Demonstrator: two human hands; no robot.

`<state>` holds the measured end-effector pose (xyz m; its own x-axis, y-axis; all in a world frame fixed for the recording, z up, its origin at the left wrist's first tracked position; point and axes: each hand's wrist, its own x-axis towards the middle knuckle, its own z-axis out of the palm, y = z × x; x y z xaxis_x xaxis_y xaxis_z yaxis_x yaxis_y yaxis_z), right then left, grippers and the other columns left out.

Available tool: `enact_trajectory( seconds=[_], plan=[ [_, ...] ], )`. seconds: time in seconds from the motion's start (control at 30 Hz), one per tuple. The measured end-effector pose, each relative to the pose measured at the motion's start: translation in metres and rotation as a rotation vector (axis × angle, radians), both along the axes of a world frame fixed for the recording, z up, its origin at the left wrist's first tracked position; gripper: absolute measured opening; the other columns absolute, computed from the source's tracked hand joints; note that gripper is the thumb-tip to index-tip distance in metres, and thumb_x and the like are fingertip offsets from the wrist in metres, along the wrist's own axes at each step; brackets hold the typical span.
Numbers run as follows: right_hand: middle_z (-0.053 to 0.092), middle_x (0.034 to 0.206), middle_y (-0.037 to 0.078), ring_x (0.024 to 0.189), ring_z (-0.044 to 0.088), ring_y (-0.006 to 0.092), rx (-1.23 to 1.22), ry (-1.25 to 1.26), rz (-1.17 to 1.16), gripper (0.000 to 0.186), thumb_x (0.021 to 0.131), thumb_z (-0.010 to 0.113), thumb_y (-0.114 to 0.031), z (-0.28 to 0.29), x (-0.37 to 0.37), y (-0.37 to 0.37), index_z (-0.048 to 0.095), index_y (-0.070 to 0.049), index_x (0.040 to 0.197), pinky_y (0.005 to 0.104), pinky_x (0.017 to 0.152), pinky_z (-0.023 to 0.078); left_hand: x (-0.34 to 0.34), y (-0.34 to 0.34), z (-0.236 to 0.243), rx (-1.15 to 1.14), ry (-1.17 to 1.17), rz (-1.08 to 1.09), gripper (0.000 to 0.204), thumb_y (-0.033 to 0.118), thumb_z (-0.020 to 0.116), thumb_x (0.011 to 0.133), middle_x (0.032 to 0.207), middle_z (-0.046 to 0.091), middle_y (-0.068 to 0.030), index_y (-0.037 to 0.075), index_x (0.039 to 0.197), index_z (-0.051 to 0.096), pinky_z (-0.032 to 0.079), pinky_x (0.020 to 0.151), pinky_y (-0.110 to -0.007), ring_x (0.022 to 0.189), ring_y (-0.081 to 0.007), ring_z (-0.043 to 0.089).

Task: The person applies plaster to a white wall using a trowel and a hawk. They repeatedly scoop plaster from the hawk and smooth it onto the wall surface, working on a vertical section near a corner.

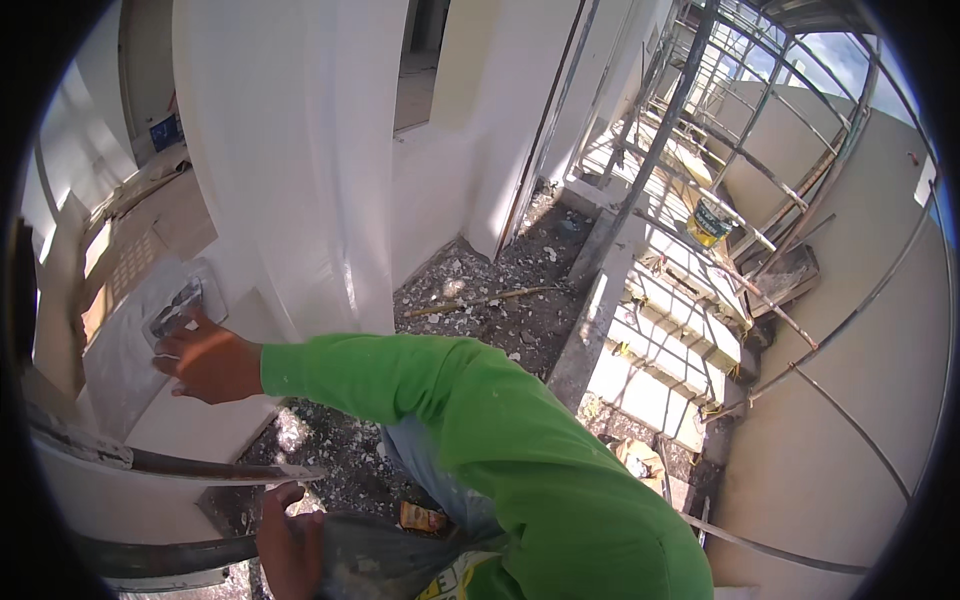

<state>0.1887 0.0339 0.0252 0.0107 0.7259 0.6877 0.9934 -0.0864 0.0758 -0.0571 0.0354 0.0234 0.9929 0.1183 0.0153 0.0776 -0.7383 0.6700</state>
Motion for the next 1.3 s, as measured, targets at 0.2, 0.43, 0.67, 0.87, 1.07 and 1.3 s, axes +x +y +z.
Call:
enact_trajectory(
  seconds=[0.2, 0.43, 0.67, 0.87, 1.07, 1.3],
  plan=[
    [0.06, 0.114, 0.004, 0.107, 0.057, 0.0219, -0.393, 0.264, 0.146, 0.044, 0.088, 0.063, -0.028, 0.029, -0.058, -0.183, 0.053, -0.013, 0.127, 0.0428, 0.1, 0.036, 0.002, 0.022, -0.005, 0.079, 0.065, -0.1, 0.044, 0.014, 0.066, 0.082, 0.106, 0.063, -0.0181, 0.006, 0.123, 0.053, 0.048, 0.083, -0.042, 0.098, -0.0375, 0.061],
    [0.025, 0.15, 0.014, 0.139, 0.021, 0.0379, -0.473, 0.439, -0.481, 0.06, 0.09, 0.059, -0.037, -0.028, -0.12, -0.325, 0.038, -0.016, 0.143, 0.0495, 0.114, 0.023, 0.026, 0.021, -0.018, 0.107, 0.253, -0.28, 0.049, 0.024, 0.069, 0.078, 0.101, 0.063, -0.0172, 0.007, 0.121, 0.054, 0.048, 0.081, -0.046, 0.095, -0.0376, 0.061],
    [0.038, 0.143, 0.014, 0.135, 0.029, 0.0363, -0.339, 0.456, -0.863, 0.055, 0.083, 0.065, -0.03, -0.03, -0.135, -0.305, 0.049, -0.01, 0.133, 0.0504, 0.112, 0.025, 0.033, 0.029, -0.029, 0.052, 0.209, -0.267, 0.046, 0.02, 0.066, 0.078, 0.107, 0.063, -0.0191, 0.006, 0.12, 0.055, 0.049, 0.084, -0.044, 0.099, -0.0382, 0.061],
    [0.04, 0.142, 0.015, 0.136, 0.025, 0.0395, -0.223, 0.575, -0.903, 0.06, 0.076, 0.067, -0.033, -0.034, -0.113, -0.319, 0.053, -0.009, 0.129, 0.0546, 0.113, 0.017, 0.047, 0.019, -0.015, 0.032, 0.193, -0.348, 0.034, 0.014, 0.061, 0.08, 0.1, 0.062, -0.0213, 0.003, 0.112, 0.057, 0.05, 0.077, -0.047, 0.094, -0.0391, 0.061],
    [0.05, 0.134, 0.012, 0.133, 0.034, 0.0359, -0.192, 0.595, -0.776, 0.053, 0.077, 0.065, -0.032, -0.029, -0.091, -0.354, 0.058, -0.011, 0.125, 0.0524, 0.112, 0.02, 0.073, 0.007, -0.033, 0.196, 0.488, -0.399, 0.029, 0.023, 0.065, 0.077, 0.092, 0.064, -0.0167, 0.009, 0.102, 0.06, 0.048, 0.077, -0.046, 0.085, -0.0366, 0.061],
    [0.045, 0.136, 0.013, 0.131, 0.035, 0.0371, -0.516, 0.844, -0.825, 0.05, 0.079, 0.064, -0.032, 0.077, -0.088, -0.369, 0.057, -0.014, 0.125, 0.0493, 0.11, 0.027, 0.087, -0.022, 0.014, 0.095, 0.509, -0.343, 0.028, 0.024, 0.065, 0.079, 0.092, 0.065, -0.0174, 0.009, 0.103, 0.061, 0.049, 0.075, -0.046, 0.084, -0.0354, 0.062]
  ],
)
